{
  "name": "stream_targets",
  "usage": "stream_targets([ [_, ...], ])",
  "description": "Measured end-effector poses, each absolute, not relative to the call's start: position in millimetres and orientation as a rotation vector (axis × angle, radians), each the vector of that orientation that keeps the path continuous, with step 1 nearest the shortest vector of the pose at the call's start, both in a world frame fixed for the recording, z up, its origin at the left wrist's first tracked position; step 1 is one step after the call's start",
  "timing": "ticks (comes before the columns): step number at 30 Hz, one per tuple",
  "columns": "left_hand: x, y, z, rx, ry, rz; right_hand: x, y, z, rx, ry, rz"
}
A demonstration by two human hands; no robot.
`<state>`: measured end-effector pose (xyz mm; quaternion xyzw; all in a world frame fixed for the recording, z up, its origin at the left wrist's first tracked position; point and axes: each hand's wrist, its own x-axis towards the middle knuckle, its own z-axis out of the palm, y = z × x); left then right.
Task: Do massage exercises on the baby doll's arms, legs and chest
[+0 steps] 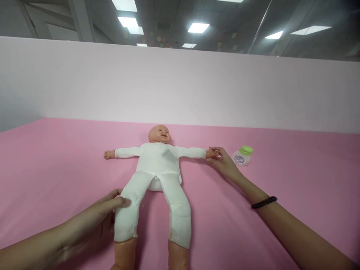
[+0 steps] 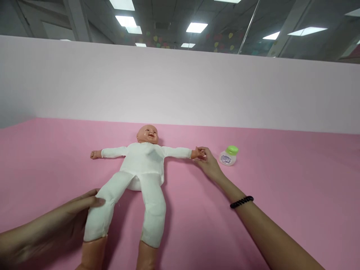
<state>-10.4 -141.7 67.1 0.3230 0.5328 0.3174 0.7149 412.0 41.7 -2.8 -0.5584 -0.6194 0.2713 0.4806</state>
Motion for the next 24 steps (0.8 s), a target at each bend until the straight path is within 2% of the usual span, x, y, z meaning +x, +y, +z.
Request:
stream_targets([
  [5, -13, -161, 64, 0.652, 1.139, 0.773, 396, 32, 3, -1.135, -0.967, 1.078],
  [8, -15, -171, 53, 0.704, 1.09, 0.792, 389, 33, 2, -1.031, -0.778, 1.198],
  [15, -6, -177, 57, 0.712, 0.92, 0.708, 373, 34, 2, -0.97, -0.678, 1.293],
  [19, -4, -177, 66, 0.773, 1.054, 0.683, 361, 27, 5, -0.958, -0.633, 1.289],
  [24, -16, -159, 76, 1.148, 1.301, 0.723, 351, 27, 26, -1.042, -0.637, 1.317],
])
